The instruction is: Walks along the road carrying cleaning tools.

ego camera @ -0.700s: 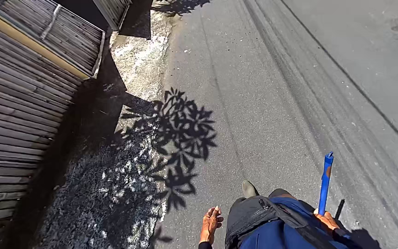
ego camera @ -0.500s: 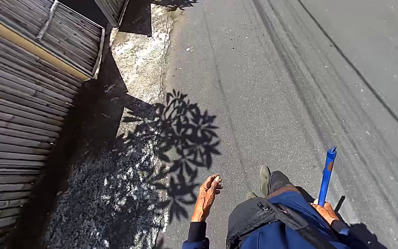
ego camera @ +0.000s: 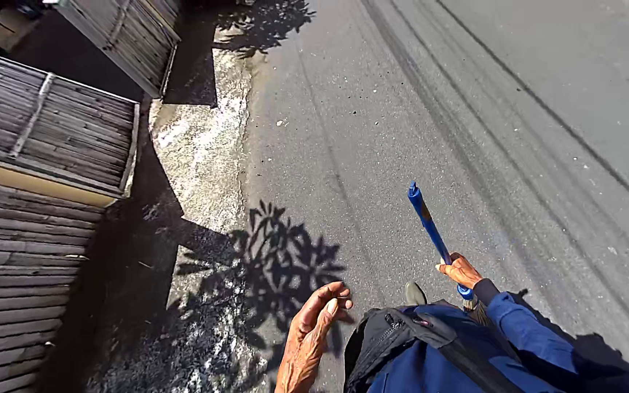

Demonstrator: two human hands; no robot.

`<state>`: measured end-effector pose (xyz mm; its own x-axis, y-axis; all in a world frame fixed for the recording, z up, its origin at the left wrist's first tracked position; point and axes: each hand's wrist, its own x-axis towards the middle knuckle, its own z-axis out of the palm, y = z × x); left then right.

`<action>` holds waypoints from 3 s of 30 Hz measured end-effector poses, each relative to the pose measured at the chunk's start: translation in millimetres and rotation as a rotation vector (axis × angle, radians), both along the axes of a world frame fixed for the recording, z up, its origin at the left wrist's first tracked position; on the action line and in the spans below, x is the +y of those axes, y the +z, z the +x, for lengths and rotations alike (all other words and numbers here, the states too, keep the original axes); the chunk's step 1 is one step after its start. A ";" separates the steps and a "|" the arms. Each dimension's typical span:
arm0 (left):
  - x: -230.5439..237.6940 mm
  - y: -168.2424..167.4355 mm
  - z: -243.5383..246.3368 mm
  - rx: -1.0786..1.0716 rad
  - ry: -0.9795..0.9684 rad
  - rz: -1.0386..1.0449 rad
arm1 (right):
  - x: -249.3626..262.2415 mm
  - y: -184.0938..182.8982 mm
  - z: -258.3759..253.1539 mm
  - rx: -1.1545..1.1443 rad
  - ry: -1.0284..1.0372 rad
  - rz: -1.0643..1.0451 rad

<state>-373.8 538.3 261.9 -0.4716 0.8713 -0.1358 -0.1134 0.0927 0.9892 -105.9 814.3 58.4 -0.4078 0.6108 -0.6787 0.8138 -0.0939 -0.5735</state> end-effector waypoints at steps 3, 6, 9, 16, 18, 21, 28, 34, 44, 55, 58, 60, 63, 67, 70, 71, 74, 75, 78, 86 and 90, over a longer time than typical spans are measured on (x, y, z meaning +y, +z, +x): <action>49.9 1.7 -40.6 -0.055 -0.066 0.091 | 56.1 36.1 -80.8 0.144 0.185 0.056; 102.6 -6.5 -89.7 -0.078 -0.159 0.196 | 101.0 28.6 -152.4 0.318 0.408 0.174; 163.6 -14.5 -158.3 -0.023 -0.191 0.282 | 143.5 35.7 -239.2 0.239 0.591 0.181; 326.4 29.1 -318.5 0.100 -0.491 0.465 | 234.0 74.6 -420.9 0.325 0.705 0.179; 369.4 39.9 -355.1 0.093 -0.542 0.511 | 263.6 83.8 -463.1 0.423 0.693 0.199; 423.6 46.1 -400.7 0.074 -0.570 0.552 | 304.4 88.6 -522.8 0.553 0.678 0.206; 561.2 64.9 -485.2 0.316 -0.678 0.515 | 406.8 86.0 -650.4 0.783 0.642 0.117; 697.2 77.8 -546.9 0.332 -0.712 0.418 | 516.5 86.8 -745.0 0.919 0.833 -0.040; 887.6 87.2 -640.6 0.417 -0.777 0.455 | 663.2 47.4 -862.7 1.280 0.733 -0.112; 1089.5 4.6 -800.0 0.200 -0.773 0.650 | 999.0 18.7 -861.2 0.219 0.356 0.731; 1121.3 45.9 -824.5 0.284 -0.812 0.663 | 991.7 64.5 -903.3 0.322 0.276 0.687; 1145.8 70.2 -839.2 0.348 -0.884 0.710 | 981.5 95.9 -947.4 0.390 0.272 0.560; 1172.9 84.9 -849.9 0.312 -0.979 0.731 | 965.9 149.7 -1008.8 0.559 0.416 0.219; 1227.0 67.4 -855.4 0.312 -1.028 0.523 | 1003.4 114.7 -1031.0 0.767 0.464 0.047; 1284.4 47.0 -863.8 0.251 -0.957 0.482 | 1096.8 53.6 -1000.9 0.625 0.473 0.115; 1306.9 34.4 -868.7 0.208 -0.925 0.493 | 1136.9 39.1 -984.6 0.486 0.474 0.196; 1364.6 -17.9 -885.1 0.135 -0.868 0.583 | 1242.2 19.8 -937.7 0.028 0.357 0.494; 1377.2 -30.3 -891.3 0.142 -0.874 0.608 | 1269.5 20.7 -925.8 -0.037 0.336 0.592; 1409.0 -6.3 -904.8 0.208 -0.986 0.695 | 1299.4 53.9 -916.8 0.023 0.244 0.800; 1455.0 70.4 -997.9 0.174 -1.118 0.819 | 1253.0 72.5 -1082.2 0.554 0.273 0.466; 1482.1 62.8 -1070.7 0.048 -1.204 0.735 | 1261.7 154.2 -1178.6 0.287 0.338 0.096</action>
<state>-1444.5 2020.4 324.7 0.6106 0.6023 0.5142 -0.3010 -0.4240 0.8542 -1284.4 2076.0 212.6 -0.7585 0.4657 -0.4559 0.5964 0.2139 -0.7737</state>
